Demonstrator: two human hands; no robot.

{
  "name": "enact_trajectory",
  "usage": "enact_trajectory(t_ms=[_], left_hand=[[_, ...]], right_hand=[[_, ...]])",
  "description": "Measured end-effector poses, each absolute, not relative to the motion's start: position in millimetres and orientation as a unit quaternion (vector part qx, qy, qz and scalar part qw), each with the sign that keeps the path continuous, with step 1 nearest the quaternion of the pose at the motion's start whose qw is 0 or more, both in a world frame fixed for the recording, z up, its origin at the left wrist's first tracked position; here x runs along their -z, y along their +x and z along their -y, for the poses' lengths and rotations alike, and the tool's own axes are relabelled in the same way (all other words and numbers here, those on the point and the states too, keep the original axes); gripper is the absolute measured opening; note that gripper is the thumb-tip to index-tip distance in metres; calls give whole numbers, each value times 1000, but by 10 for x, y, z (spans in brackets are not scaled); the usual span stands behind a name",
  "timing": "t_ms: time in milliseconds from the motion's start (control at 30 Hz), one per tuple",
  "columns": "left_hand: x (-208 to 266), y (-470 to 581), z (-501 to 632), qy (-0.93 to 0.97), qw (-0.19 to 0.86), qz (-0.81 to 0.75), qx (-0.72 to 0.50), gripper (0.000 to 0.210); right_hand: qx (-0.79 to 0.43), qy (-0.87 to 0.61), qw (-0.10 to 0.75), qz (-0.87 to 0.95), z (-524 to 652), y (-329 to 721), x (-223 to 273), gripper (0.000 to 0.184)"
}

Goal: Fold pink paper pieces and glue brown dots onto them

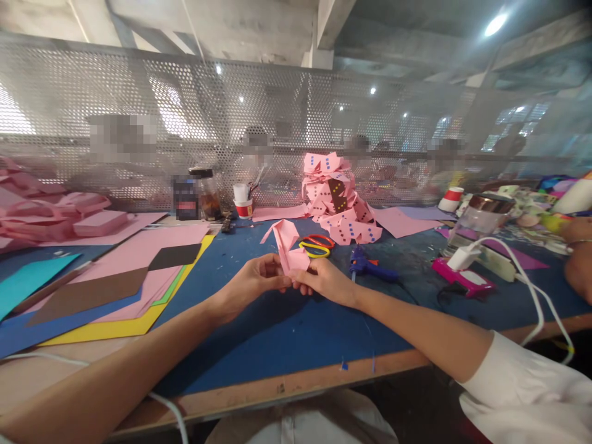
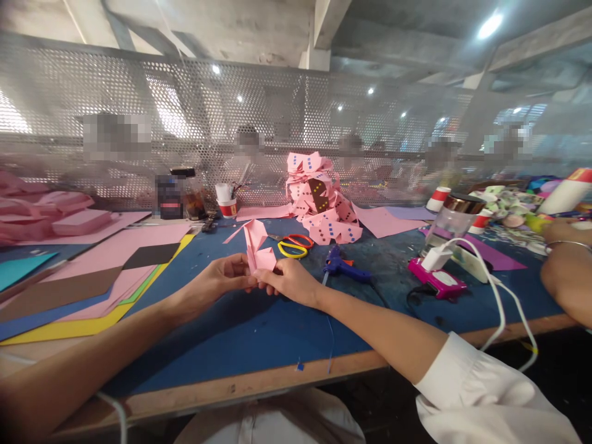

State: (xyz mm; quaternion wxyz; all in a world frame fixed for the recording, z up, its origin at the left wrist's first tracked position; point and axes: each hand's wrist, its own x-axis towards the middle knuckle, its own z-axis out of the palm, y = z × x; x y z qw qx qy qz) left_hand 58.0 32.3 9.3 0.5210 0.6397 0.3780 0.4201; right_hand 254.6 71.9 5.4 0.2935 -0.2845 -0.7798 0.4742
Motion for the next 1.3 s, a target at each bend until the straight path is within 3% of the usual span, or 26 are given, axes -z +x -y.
enact_trajectory(t_ms=[500, 1300], left_hand=[[-76, 567, -331, 638, 512, -390, -423, 27], [-77, 568, -297, 611, 532, -402, -427, 22]], right_hand=[[-447, -286, 301, 792, -780, 2562, 13, 44], [-454, -283, 232, 813, -743, 2576, 32, 45]])
